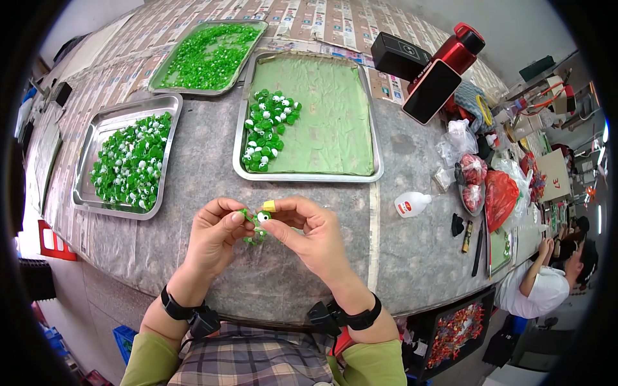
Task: The person assembles small toy pieces by applying glue from a bottle onto plastic parts and attaching small round pieces taken from a tray onto them by hand.
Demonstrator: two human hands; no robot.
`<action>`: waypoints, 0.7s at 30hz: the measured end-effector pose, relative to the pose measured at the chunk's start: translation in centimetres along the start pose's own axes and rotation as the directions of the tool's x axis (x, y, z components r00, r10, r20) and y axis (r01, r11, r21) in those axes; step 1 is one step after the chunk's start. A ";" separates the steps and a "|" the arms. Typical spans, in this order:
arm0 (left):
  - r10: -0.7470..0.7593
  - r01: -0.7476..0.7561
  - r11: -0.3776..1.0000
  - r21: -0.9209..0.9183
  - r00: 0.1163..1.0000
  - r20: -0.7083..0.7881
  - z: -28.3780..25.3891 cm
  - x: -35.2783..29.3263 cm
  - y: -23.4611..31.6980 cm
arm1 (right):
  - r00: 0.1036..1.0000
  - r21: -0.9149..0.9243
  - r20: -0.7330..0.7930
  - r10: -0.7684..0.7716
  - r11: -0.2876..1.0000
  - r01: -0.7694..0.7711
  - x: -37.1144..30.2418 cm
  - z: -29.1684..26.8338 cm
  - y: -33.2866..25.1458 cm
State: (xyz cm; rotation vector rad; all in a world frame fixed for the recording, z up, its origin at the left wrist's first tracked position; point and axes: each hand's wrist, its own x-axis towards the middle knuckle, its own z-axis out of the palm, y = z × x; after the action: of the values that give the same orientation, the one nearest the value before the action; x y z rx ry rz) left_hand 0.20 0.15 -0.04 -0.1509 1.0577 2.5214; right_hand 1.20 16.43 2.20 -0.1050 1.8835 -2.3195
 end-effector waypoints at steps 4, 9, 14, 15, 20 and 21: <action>0.059 -0.057 0.986 0.160 0.998 -0.011 0.0 -0.1 0.0 | 1.000 -0.006 -0.021 -0.008 1.000 0.008 0.0 0.4 -0.5; 0.080 -0.076 0.971 0.225 0.997 -0.010 0.1 -0.1 -0.1 | 1.000 -0.061 -0.030 0.004 0.998 -0.006 0.0 0.7 -0.7; 0.347 -0.353 0.760 0.546 0.930 0.118 0.2 -0.2 -0.2 | 0.996 -0.086 0.009 0.089 0.992 -0.088 -0.1 0.4 -0.5; 0.347 -0.353 0.760 0.546 0.930 0.118 0.2 -0.2 -0.1 | 0.996 -0.086 0.009 0.089 0.992 -0.088 -0.1 0.3 -0.5; 0.441 -0.556 0.294 0.777 0.801 0.406 0.5 -0.1 0.7 | 0.985 -0.015 0.077 0.153 0.988 -0.153 0.0 -0.4 -0.7; 0.442 -0.556 0.294 0.777 0.801 0.405 0.6 -0.1 0.8 | 0.985 -0.015 0.078 0.154 0.988 -0.153 0.0 -0.3 -0.7</action>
State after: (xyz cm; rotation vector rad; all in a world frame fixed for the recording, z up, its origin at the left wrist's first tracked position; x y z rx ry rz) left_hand 0.02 0.05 0.91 0.7455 2.5210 1.9674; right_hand 1.13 16.89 2.78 -0.0493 1.7974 -2.1733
